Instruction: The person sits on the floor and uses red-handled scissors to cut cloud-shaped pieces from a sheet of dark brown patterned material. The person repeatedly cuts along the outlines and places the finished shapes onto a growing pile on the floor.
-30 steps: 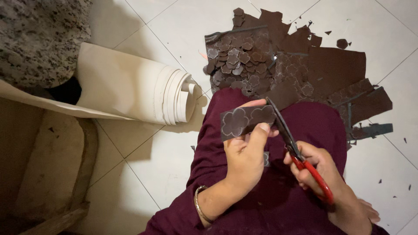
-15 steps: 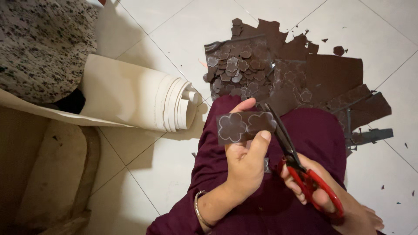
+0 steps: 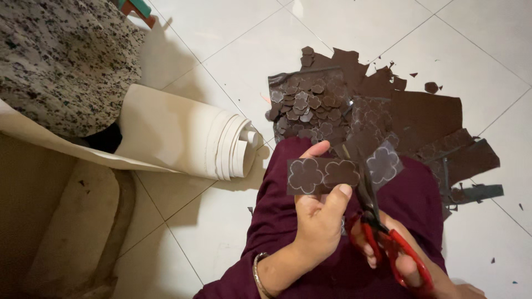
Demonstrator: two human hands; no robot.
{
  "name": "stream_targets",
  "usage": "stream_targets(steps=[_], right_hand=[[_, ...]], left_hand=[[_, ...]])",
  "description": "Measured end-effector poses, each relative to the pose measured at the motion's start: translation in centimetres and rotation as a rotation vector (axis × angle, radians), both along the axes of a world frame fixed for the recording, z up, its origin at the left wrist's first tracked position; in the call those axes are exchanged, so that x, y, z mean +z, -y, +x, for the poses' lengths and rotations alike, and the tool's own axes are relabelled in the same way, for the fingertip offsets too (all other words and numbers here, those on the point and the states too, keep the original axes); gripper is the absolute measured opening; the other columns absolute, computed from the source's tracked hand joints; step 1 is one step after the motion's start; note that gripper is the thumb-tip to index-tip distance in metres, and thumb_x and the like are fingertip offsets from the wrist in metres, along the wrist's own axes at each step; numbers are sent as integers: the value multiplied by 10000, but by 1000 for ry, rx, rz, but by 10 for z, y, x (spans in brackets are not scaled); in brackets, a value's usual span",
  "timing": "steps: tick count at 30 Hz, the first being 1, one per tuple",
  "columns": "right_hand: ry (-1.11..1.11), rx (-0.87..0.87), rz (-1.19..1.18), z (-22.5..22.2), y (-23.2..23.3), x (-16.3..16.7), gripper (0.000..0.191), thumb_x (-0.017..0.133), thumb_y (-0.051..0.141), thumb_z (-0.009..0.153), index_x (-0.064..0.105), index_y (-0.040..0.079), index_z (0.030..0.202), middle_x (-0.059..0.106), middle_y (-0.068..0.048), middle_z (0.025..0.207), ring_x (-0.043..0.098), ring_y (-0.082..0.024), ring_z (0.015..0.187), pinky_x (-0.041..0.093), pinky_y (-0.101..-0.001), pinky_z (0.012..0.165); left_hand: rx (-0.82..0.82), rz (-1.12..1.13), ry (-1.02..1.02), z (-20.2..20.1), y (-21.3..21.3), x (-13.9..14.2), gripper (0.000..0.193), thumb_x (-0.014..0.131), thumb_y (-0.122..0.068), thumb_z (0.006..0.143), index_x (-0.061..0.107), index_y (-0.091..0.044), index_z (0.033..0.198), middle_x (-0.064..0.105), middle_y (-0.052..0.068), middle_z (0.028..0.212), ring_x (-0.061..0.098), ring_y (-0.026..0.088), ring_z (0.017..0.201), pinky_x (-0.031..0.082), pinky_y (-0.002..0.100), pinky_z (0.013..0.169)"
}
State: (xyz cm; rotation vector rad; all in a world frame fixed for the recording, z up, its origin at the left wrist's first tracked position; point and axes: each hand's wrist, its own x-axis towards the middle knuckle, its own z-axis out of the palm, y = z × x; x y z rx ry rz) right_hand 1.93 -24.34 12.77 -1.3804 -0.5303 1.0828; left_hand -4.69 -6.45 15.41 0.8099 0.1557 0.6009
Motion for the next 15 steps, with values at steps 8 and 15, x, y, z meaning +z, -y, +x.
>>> stream_targets(steps=[8,15], right_hand=[[78,-4,-14,2,2,-20,1189,564,1042,465,559,-28,983,526,-58,723,500,-129,591,444,-259,521],[37,-47,5,-2,0,-21,1146,631,1019,448,531,-19,923,523,-56,716,491,-124,578,430,-261,506]], left_hand=[[11,81,-5,-6,1,1,663,542,39,970,280,-6,1578,607,49,1185,583,87,1044,503,251,950],[11,87,10,-6,0,0,692,534,57,963,266,0,1598,599,38,1136,566,69,971,496,230,883]])
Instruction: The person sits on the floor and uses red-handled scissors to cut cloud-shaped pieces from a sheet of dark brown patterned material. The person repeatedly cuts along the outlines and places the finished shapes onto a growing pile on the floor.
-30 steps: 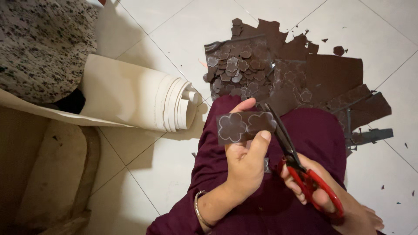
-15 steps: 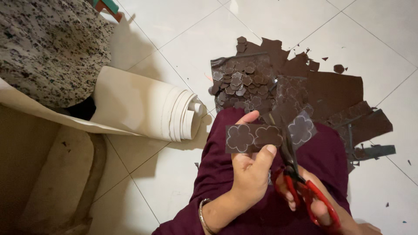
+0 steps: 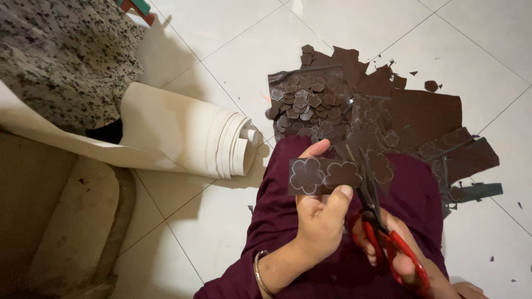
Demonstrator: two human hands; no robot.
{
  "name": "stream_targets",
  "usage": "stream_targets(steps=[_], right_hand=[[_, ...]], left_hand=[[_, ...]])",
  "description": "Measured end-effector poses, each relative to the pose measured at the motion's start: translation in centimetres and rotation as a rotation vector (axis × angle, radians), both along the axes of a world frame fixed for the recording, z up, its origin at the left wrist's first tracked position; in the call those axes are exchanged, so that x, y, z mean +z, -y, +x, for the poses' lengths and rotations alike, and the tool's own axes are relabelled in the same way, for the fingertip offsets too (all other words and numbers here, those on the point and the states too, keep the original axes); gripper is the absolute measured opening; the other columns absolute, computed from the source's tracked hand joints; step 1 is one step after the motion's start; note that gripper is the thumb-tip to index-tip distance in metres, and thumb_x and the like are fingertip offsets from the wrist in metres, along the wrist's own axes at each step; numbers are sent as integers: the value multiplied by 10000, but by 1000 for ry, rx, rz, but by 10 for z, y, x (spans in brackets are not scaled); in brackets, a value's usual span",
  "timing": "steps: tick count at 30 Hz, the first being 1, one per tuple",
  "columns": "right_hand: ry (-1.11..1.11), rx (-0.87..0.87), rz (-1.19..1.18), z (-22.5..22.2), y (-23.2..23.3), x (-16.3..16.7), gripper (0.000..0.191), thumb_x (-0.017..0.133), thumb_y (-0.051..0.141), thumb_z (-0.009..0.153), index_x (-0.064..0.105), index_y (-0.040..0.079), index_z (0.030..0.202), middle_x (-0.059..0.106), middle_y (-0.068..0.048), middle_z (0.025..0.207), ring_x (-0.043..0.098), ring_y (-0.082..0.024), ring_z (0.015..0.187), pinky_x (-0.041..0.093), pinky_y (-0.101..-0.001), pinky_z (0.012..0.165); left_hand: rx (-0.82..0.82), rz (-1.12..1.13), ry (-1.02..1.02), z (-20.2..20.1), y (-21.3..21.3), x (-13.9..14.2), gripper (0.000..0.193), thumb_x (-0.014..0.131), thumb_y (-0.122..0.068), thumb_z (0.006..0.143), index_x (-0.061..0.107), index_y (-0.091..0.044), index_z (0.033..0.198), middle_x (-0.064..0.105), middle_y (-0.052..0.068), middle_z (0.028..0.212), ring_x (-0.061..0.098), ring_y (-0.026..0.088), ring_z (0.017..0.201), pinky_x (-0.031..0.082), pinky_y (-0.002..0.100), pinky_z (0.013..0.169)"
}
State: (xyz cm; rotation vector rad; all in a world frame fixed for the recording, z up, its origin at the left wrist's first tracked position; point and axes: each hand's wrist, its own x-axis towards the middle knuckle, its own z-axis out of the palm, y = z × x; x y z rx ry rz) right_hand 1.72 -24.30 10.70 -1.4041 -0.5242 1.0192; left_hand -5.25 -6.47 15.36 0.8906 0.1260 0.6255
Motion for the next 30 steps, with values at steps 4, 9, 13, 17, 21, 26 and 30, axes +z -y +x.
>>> stream_targets(steps=[4,9,13,17,21,26,30], right_hand=[[27,-37,-52,-3,-4,6,1195,601,1038,408,578,-22,959,541,-49,677,509,-123,571,435,-258,497],[23,-14,-38,-7,-3,4,1222,616,1036,404,570,-22,1015,551,-62,680,521,-138,565,447,-275,502],[77,-75,-58,-8,0,-10,1245,551,1069,389,590,-14,1003,560,-49,668,514,-124,547,409,-255,484],[42,-66,-1,-9,1,-22,1249,601,1040,371,581,-22,1026,558,-44,680,514,-128,542,410,-263,463],[30,-92,55,-11,-4,-29,1268,679,991,361,560,-18,1119,556,-56,700,522,-151,554,408,-277,475],[-36,-106,18,-14,-3,-23,1251,681,995,382,540,-12,1112,563,-66,832,551,-176,662,472,-316,560],[52,-66,-30,-8,-2,-14,1246,614,1029,411,558,-5,1103,577,-78,818,560,-177,669,473,-316,573]], left_hand=[[7,54,43,-2,-3,-1,698,540,53,979,246,-3,1610,603,39,1109,558,59,931,488,218,860],[32,100,46,-6,1,-3,692,553,52,967,259,16,1593,595,28,1124,563,62,924,489,221,838],[-17,48,82,1,-1,-5,701,537,46,981,238,4,1613,607,26,1083,575,65,936,505,230,871],[-7,16,53,0,4,-2,698,541,53,958,247,8,1589,606,27,1107,585,72,970,511,236,901],[-10,-54,58,4,6,-2,708,541,56,951,257,-5,1596,600,30,1091,570,68,926,501,227,849],[-54,-93,16,-1,8,-4,706,530,51,942,241,-25,1581,601,35,1068,563,62,842,493,215,731],[-31,-41,39,3,8,-5,701,526,66,945,244,-9,1583,594,32,1067,572,72,885,506,223,793]])
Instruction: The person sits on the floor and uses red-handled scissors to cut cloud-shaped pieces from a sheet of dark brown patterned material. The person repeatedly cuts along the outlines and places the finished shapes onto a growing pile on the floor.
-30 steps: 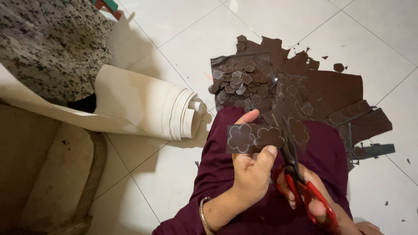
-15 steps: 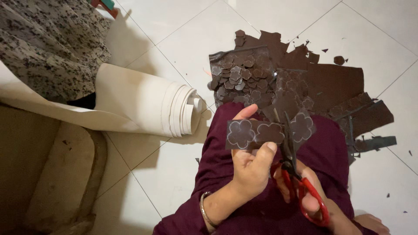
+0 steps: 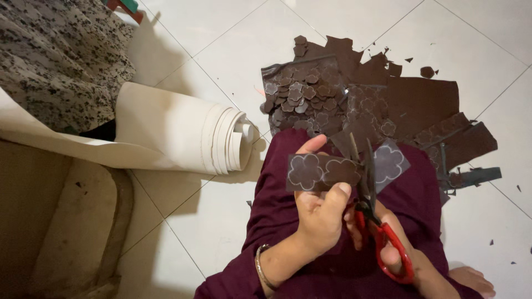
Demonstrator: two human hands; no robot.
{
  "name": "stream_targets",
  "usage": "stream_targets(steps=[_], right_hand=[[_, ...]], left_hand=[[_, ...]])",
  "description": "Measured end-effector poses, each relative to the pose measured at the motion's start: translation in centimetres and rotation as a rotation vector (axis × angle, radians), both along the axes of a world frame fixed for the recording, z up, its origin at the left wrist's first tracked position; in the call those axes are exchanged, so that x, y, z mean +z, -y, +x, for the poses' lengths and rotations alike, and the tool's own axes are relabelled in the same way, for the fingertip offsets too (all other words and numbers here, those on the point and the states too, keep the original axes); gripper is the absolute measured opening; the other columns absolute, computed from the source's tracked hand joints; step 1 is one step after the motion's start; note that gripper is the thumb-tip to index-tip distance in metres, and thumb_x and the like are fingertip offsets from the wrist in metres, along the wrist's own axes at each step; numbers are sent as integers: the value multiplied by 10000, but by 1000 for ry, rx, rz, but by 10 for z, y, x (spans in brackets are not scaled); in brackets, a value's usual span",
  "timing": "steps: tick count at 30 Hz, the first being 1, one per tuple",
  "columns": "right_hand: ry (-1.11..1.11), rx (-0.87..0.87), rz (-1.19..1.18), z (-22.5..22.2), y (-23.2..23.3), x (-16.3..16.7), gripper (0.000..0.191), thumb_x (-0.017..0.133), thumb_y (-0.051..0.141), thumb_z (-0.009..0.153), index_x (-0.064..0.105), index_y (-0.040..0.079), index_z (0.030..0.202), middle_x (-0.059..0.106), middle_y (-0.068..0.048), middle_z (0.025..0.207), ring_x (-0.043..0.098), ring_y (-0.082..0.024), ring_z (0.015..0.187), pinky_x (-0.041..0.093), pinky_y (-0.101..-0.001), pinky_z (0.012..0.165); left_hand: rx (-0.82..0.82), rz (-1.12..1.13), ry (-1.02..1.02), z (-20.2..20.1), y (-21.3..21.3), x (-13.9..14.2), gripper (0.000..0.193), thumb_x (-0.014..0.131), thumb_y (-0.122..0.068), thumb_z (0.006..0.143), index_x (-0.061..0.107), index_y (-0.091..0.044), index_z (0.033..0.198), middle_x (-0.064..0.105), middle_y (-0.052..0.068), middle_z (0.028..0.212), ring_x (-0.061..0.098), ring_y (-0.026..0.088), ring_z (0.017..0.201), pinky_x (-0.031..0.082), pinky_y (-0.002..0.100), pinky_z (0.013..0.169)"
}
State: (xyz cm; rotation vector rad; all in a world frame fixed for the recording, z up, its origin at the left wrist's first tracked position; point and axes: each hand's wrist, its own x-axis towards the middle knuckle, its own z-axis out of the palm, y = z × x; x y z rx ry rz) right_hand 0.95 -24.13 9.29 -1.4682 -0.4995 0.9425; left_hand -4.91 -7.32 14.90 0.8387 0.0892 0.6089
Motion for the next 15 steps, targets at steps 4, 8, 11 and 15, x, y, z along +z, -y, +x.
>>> stream_targets(steps=[4,8,11,15], right_hand=[[74,32,-3,2,0,2,1239,561,1058,434,572,-1,1077,568,-62,814,543,-146,656,465,-282,568],[53,-8,10,2,4,-8,1207,577,1045,418,576,-9,1007,576,-54,690,536,-133,550,436,-263,479],[-41,-10,61,4,9,-21,1153,638,997,428,561,-15,975,577,-39,656,535,-126,513,429,-258,447],[-353,-158,-225,6,14,-35,1069,773,836,459,521,-60,985,513,-128,627,470,-217,458,389,-349,414]], left_hand=[[14,36,7,0,-2,-2,694,519,66,952,248,-4,1587,594,33,1077,584,84,946,523,235,886],[30,72,17,1,-1,-6,705,518,74,947,258,3,1598,589,27,1084,563,69,931,500,223,864],[39,72,18,4,-2,-9,709,510,80,936,268,5,1598,588,22,1065,551,55,883,483,208,801],[43,55,-47,3,1,-9,718,514,98,925,273,-5,1593,579,19,1052,538,53,878,469,200,790]])
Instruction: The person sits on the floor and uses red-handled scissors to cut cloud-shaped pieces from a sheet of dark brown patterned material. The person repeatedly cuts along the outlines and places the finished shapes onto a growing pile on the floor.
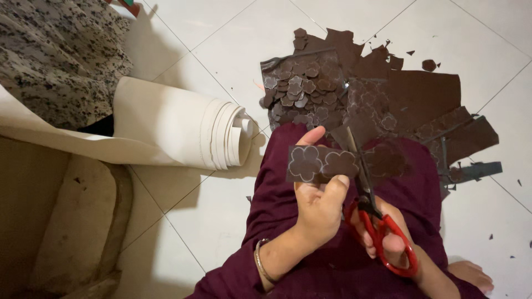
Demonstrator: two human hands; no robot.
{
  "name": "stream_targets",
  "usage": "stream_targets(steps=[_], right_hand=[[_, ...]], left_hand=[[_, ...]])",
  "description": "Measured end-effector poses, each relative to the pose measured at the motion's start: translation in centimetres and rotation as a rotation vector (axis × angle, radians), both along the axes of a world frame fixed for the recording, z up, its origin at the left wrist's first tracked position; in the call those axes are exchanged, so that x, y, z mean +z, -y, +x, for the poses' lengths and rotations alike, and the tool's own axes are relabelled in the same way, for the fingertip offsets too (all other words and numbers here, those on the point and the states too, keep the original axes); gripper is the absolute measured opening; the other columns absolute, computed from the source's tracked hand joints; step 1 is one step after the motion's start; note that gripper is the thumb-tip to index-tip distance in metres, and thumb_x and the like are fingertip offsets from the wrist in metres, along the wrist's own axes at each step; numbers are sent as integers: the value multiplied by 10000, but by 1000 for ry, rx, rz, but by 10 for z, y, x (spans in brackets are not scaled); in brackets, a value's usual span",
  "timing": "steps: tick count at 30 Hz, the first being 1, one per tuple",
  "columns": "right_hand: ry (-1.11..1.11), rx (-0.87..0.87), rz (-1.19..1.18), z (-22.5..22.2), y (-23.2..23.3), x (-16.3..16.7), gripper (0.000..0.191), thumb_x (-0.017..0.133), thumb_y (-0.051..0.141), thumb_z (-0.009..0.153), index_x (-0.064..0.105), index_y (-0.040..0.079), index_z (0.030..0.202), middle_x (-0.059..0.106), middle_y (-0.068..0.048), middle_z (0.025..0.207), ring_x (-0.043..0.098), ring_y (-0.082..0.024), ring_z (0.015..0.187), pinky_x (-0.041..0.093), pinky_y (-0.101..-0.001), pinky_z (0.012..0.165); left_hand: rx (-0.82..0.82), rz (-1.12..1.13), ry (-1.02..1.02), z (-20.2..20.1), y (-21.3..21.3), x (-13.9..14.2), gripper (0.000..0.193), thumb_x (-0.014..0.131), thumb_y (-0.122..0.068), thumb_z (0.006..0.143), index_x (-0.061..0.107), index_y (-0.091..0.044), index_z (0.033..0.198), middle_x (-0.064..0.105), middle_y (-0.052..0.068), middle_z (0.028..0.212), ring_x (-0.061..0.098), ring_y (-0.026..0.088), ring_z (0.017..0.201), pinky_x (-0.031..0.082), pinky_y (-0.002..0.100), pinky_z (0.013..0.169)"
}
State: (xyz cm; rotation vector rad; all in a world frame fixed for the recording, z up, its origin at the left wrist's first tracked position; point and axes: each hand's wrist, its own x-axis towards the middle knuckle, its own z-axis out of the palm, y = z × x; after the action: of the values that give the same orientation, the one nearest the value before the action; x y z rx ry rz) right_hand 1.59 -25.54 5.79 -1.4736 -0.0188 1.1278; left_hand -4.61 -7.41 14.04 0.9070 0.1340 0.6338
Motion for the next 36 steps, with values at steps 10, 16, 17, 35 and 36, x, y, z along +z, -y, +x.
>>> stream_targets(steps=[10,16,17,35,36], right_hand=[[825,-27,580,27,-10,20,463,709,337,963,531,4,1231,713,-94,894,660,-101,600,554,-230,538],[697,-344,297,36,-14,39,271,680,-25,875,562,-18,1119,682,-121,895,641,-143,625,518,-271,546],[711,-345,300,37,-14,42,273,685,-36,878,564,-20,1122,672,-118,898,640,-143,638,518,-272,557],[610,139,355,26,1,10,975,529,812,883,420,12,1430,597,-118,1187,621,-184,999,534,-355,847],[558,161,332,18,1,12,1037,548,834,841,377,9,1447,574,-120,1200,598,-198,1022,508,-375,883]], left_hand=[[-121,-137,-17,12,1,-3,513,631,71,999,439,-10,1468,645,73,1196,643,137,1078,539,291,944],[-323,-193,-61,12,10,-7,466,639,25,997,479,-43,1429,655,34,1179,629,88,1072,543,245,952],[-310,-130,-96,12,9,-8,454,636,28,997,498,-38,1425,650,30,1154,610,82,1016,531,241,894],[-95,-179,-92,11,-12,8,442,587,42,1011,521,-2,1446,693,106,1153,694,134,971,600,291,897],[-92,-179,-95,10,-12,9,444,590,41,1005,521,-4,1442,693,103,1159,699,134,977,599,289,899]])
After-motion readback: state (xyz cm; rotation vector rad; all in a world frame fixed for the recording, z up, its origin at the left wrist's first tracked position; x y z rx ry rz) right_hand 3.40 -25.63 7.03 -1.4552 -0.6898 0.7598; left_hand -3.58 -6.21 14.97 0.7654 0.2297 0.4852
